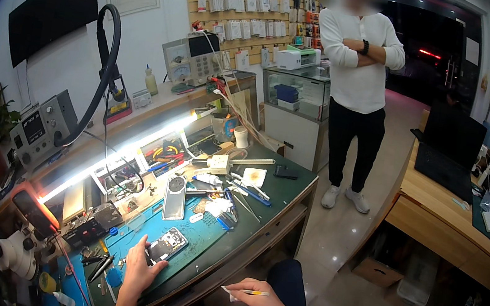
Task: The person uses a screwdriver to remove screws from the back of a disassembled smartphone. They then use a small brush to clean the interior components and apply a liquid from a small bottle. The person continues to manipulate the phone's internal parts with the screwdriver and brush.
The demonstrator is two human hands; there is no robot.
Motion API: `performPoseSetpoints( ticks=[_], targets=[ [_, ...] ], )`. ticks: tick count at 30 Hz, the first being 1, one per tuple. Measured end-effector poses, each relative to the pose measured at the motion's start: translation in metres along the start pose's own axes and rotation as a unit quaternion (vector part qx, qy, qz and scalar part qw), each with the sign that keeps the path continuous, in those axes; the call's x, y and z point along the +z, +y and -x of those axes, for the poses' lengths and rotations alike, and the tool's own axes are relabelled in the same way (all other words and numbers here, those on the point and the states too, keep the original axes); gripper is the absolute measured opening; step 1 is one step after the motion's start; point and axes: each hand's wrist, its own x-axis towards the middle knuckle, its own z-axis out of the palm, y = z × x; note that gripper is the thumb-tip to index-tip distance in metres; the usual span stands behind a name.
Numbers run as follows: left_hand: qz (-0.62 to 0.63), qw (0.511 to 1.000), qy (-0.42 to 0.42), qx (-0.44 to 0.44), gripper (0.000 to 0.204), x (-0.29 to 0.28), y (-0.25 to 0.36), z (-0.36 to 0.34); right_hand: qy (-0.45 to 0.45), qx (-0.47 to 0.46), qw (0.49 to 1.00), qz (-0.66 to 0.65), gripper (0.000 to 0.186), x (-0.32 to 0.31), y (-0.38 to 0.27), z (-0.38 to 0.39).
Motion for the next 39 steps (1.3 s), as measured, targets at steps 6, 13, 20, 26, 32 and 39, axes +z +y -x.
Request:
performPoseSetpoints(
  ticks=[6, 13, 20, 26, 32, 39],
  targets=[
    [0.004, 1.0, 0.005, 0.011, 0.1, 0.002, -0.002, -0.005, -0.013, -0.009, 1.0, -0.015, 0.024, 0.003, -0.011, -0.003],
    [-0.06, 0.998, 0.014, 0.028, 0.094, -0.014, 0.005, -0.004, -0.06, -0.065, 0.995, -0.041, 0.024, 0.001, -0.018, -0.014],
    [-0.016, 1.0, 0.017, 0.015, 0.097, -0.005, 0.036, 0.018, 0.036, -0.137, 0.979, 0.148, 0.022, -0.003, -0.066, -0.05],
    [0.04, 0.999, 0.026, -0.012, 0.108, -0.026, 0.039, 0.045, 0.004, -0.212, 0.958, 0.193, 0.024, 0.018, -0.072, -0.098],
    [0.054, 0.996, 0.05, -0.044, 0.106, -0.022, 0.036, 0.052, -0.013, -0.189, 0.96, 0.207, 0.024, 0.027, -0.057, -0.128],
    [0.049, 0.995, 0.012, -0.081, 0.098, -0.027, 0.042, 0.046, -0.001, -0.167, 0.966, 0.197, 0.025, 0.029, -0.058, -0.128]
  ],
)
